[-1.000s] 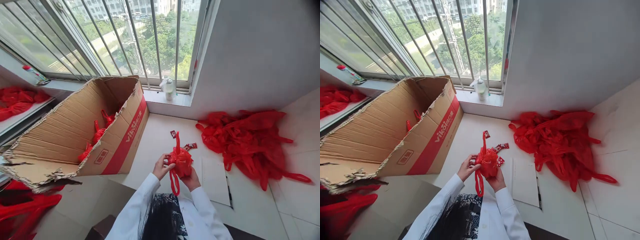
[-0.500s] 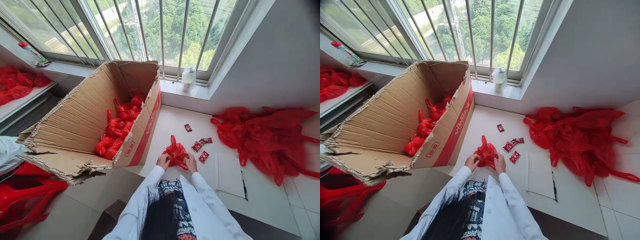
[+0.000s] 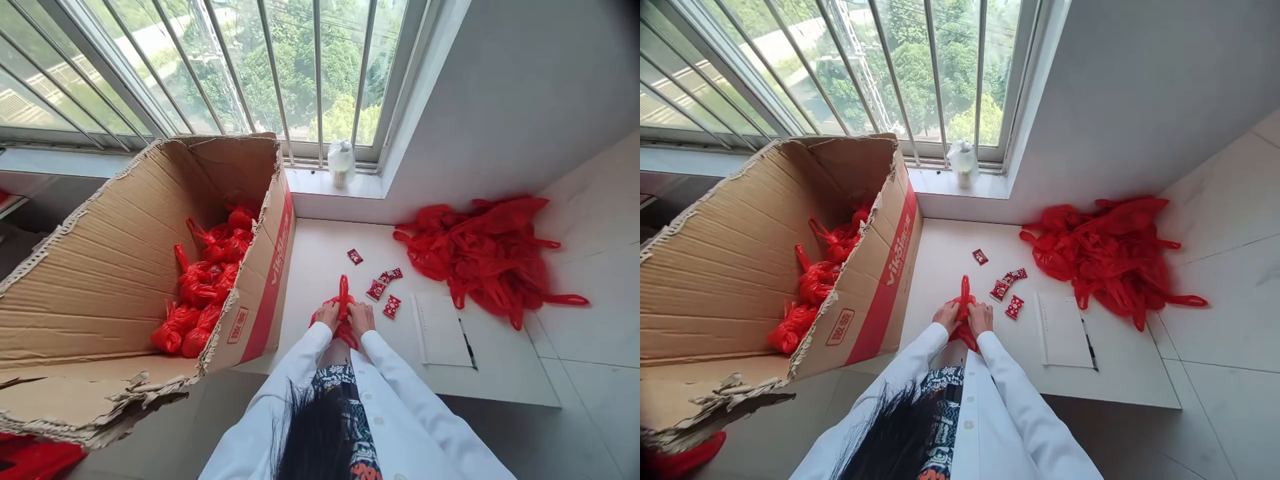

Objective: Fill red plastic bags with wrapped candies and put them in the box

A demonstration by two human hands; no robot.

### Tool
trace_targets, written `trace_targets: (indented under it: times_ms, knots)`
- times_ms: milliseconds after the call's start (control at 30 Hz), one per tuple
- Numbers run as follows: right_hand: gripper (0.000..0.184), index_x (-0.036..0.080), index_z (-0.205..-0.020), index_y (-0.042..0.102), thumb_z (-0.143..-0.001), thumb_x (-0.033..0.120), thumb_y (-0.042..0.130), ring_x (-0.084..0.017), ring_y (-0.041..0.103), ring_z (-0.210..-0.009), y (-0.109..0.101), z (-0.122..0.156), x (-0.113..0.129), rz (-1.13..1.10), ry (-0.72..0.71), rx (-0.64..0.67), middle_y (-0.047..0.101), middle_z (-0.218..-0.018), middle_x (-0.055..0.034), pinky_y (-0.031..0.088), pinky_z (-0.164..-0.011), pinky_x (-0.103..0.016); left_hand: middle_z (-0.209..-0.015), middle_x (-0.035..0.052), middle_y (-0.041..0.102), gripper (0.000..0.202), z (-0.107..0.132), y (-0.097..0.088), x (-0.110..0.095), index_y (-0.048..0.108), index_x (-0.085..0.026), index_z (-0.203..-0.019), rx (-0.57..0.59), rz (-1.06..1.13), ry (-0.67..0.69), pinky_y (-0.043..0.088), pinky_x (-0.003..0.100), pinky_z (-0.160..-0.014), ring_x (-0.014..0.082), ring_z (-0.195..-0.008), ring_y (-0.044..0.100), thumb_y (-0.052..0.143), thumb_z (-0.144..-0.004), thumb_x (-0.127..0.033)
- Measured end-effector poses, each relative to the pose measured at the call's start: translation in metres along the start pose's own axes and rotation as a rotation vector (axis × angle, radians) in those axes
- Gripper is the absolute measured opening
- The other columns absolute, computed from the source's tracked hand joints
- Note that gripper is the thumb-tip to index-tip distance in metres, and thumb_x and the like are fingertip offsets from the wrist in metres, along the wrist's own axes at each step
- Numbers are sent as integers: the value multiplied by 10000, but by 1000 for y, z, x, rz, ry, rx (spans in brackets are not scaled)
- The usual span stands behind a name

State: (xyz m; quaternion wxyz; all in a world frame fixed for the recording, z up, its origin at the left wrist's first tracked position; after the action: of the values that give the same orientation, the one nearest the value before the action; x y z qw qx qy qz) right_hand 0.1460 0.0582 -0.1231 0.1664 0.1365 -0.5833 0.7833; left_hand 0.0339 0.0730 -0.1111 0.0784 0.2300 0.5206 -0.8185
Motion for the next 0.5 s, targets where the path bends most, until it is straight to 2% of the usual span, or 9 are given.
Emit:
trace_targets:
  times_ms: [133,267,400,500]
  knots:
    - [94,225,-802,616,-771,217,528,-168,559,-826,-12,1,-13,-63,80,-9,665,-833,-6,322,-713,-273,-847,2,599,68,-5,-16,9,590,-211,-796,-22,29,35,404,251,-681,156,-766,562,591,-735,-180]
    - [120,241,-811,614,-777,252,500,-153,579,-800,-25,2,-35,-113,153,-45,669,-846,11,354,-654,-244,-796,-10,590,98,-2,-38,32,592,-210,-772,-117,56,-1,402,223,-683,126,-750,540,548,-742,-127]
    - [182,226,-860,622,-784,222,457,-177,584,-800,-31,12,-66,-110,235,-69,659,-849,-24,399,-679,-268,-743,-16,574,105,9,-52,59,580,-196,-792,-167,65,-63,433,225,-682,112,-704,535,510,-765,-122]
    - [314,210,-1035,603,-741,173,498,-230,537,-979,-34,22,-70,-83,236,-95,612,-1033,-75,407,-789,-323,-892,21,584,252,15,-51,59,576,-193,-956,-174,38,-51,457,274,-758,143,-822,553,554,-722,-102]
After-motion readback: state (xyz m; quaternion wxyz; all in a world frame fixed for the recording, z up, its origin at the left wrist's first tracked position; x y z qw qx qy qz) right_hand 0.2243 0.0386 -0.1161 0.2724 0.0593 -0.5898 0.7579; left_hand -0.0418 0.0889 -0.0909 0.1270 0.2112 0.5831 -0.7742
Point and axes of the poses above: each hand's wrist, its own z-axis away from the middle knuckle, its own y-axis out of the palm, x = y × z, the point moved 5 cm from there along -z, towards the middle knuckle
